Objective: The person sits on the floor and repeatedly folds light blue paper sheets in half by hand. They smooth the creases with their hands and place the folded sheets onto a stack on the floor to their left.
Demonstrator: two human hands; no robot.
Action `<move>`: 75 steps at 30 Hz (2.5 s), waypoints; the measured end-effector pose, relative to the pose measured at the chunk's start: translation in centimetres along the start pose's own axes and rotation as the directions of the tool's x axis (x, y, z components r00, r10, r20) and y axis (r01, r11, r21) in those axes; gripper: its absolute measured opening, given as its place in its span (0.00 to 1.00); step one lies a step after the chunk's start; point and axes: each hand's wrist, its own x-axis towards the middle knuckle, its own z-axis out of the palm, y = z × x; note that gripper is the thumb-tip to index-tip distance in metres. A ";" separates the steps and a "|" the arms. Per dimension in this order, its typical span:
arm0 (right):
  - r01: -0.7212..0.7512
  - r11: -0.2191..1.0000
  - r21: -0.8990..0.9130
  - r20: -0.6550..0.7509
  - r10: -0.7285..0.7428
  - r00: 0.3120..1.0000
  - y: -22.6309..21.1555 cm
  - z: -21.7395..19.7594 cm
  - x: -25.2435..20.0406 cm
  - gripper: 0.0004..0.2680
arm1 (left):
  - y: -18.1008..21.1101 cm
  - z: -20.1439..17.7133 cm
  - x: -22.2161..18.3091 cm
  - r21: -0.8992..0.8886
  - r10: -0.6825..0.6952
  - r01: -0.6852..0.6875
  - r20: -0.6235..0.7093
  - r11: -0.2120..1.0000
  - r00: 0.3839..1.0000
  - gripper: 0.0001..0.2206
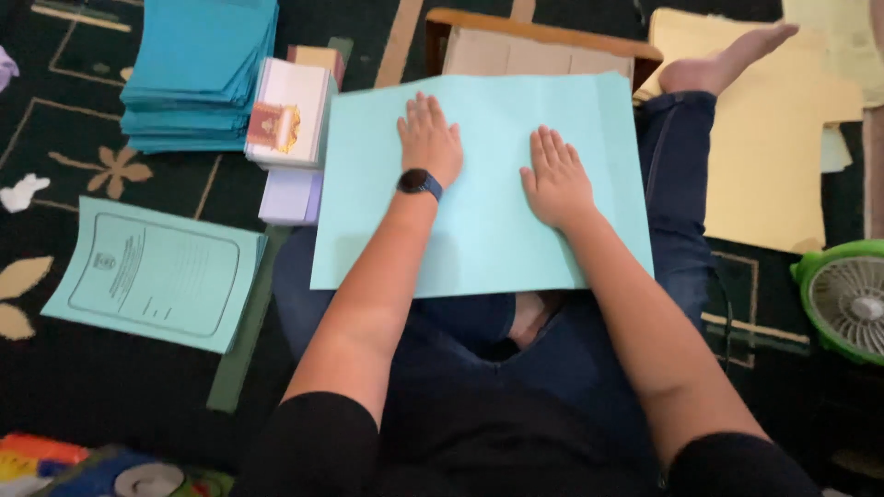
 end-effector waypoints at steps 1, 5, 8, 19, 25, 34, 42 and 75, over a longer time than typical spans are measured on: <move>0.003 1.000 0.007 0.011 -0.003 1.000 -0.1 0.1 0.1 0.27 | 0.8 -1.1 -2.5 0.005 -0.005 0.005 0.011 1.000 1.000 0.30; -0.014 0.999 0.040 -0.005 0.014 1.000 -0.4 -0.4 0.3 0.27 | 3.5 -4.1 -10.7 0.078 0.206 -0.210 0.067 0.975 0.976 0.29; -0.023 0.999 0.041 -0.016 0.024 1.000 -1.0 0.2 -2.4 0.27 | 3.3 -3.5 -16.6 0.048 0.323 -0.323 0.010 0.945 0.946 0.32; -0.083 0.986 0.144 -0.059 0.092 0.994 -0.5 2.6 -12.3 0.24 | 0.7 -4.1 -20.9 0.029 0.539 -0.551 0.171 0.834 0.825 0.40; -0.435 0.709 0.555 0.311 0.308 0.899 0.2 -0.4 -13.9 0.31 | 0.5 -3.1 -20.3 -0.035 0.500 -0.511 0.267 0.859 0.823 0.24; 0.095 -0.171 0.981 -0.079 0.093 0.992 -2.4 -4.1 -17.0 0.20 | 4.0 -9.1 -22.0 -0.010 0.402 -0.432 -0.347 0.902 0.847 0.19; -0.152 -0.468 0.871 0.148 -0.047 0.988 -11.2 -4.8 -18.4 0.09 | 6.7 -16.7 -24.2 -0.966 -0.331 -0.139 -0.207 0.219 0.921 0.17; 0.525 0.390 0.756 -0.057 -0.760 0.648 -39.9 0.8 16.1 0.08 | -37.8 0.6 -41.4 -0.502 -0.673 0.457 -0.451 0.735 0.586 0.20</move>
